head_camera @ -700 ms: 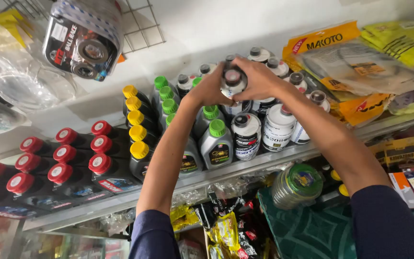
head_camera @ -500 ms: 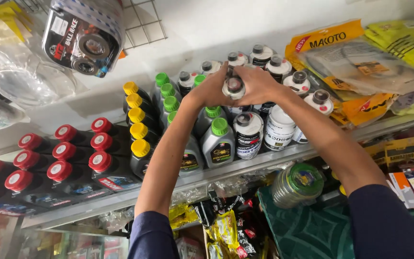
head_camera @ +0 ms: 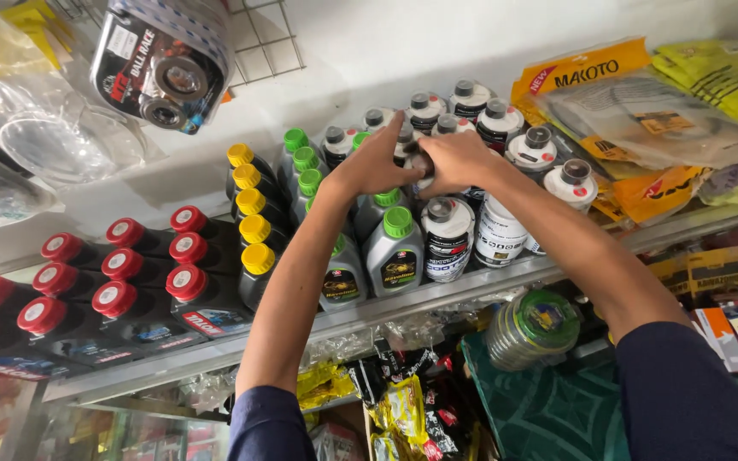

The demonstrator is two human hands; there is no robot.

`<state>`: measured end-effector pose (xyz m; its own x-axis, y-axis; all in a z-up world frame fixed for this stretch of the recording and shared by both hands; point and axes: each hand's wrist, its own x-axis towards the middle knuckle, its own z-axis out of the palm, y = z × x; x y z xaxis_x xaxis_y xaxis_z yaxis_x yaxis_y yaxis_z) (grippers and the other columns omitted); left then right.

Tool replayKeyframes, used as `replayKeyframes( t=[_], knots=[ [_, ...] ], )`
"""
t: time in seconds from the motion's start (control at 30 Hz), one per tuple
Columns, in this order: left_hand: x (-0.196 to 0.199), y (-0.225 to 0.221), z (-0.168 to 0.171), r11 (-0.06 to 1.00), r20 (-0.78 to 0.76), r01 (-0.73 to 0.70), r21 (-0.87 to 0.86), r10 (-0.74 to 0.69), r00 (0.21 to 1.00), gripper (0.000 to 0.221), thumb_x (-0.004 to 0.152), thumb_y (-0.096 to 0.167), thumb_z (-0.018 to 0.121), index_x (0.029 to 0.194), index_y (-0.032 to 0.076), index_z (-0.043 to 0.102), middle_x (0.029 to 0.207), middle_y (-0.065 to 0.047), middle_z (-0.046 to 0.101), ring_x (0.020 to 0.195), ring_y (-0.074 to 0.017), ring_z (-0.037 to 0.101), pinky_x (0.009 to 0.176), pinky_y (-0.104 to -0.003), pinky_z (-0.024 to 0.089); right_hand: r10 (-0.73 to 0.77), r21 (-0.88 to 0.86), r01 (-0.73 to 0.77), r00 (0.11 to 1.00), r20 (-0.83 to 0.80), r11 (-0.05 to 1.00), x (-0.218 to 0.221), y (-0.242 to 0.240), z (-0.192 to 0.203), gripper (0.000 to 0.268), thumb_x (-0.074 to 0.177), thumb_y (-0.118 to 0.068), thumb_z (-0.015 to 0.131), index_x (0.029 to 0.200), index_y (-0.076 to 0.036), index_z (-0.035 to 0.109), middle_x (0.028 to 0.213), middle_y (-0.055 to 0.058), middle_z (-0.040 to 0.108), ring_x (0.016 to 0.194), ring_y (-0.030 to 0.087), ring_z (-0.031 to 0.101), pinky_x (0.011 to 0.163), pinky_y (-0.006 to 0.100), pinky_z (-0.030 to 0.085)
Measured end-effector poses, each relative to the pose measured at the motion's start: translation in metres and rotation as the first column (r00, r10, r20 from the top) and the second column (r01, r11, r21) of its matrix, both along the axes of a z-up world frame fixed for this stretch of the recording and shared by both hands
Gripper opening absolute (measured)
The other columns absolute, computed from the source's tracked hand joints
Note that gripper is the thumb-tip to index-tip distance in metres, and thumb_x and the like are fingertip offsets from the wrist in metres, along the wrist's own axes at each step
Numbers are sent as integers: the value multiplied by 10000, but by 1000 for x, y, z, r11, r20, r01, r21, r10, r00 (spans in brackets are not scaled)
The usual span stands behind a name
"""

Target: The recorder is wiping down and organizing various fluid and oil bottles on a shelf in a parts shop.

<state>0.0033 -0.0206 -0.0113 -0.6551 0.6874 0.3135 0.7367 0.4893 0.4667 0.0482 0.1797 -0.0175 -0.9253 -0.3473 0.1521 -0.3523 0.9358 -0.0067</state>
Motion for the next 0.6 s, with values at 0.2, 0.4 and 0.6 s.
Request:
replayKeyframes(
  t=[0.2, 0.4, 0.6],
  knots=[
    [12, -11, 10, 1000, 11, -28, 12, 28, 1000, 1156, 748, 458, 828, 1539, -108, 203, 1431, -336, 522, 1373, -400, 506, 1132, -420, 411, -94, 64, 88, 992, 82, 994, -9, -6, -17, 769, 575, -550, 875, 1121, -45, 679, 1059, 149, 748, 989, 359, 712, 893, 624, 463],
    [1, -13, -10, 997, -73, -7, 83, 13, 997, 991, 830, 323, 779, 1545, -109, 245, 1467, -348, 492, 1393, -430, 480, 1136, -440, 397, -42, -197, 46, 999, 22, 979, -24, 12, -15, 793, 613, -638, 857, 1161, -100, 661, 1151, 174, 701, 997, 396, 662, 808, 667, 424],
    [21, -24, 20, 942, -54, -61, 331, 83, 995, 602, 910, 191, 680, 1449, -14, 506, 1288, -232, 688, 1215, -348, 675, 1025, -406, 544, -366, -583, 270, 929, -52, 766, -41, 56, -10, 443, 1008, -517, 660, 1053, -79, 712, 967, 186, 769, 935, 319, 763, 910, 417, 574]
  ],
)
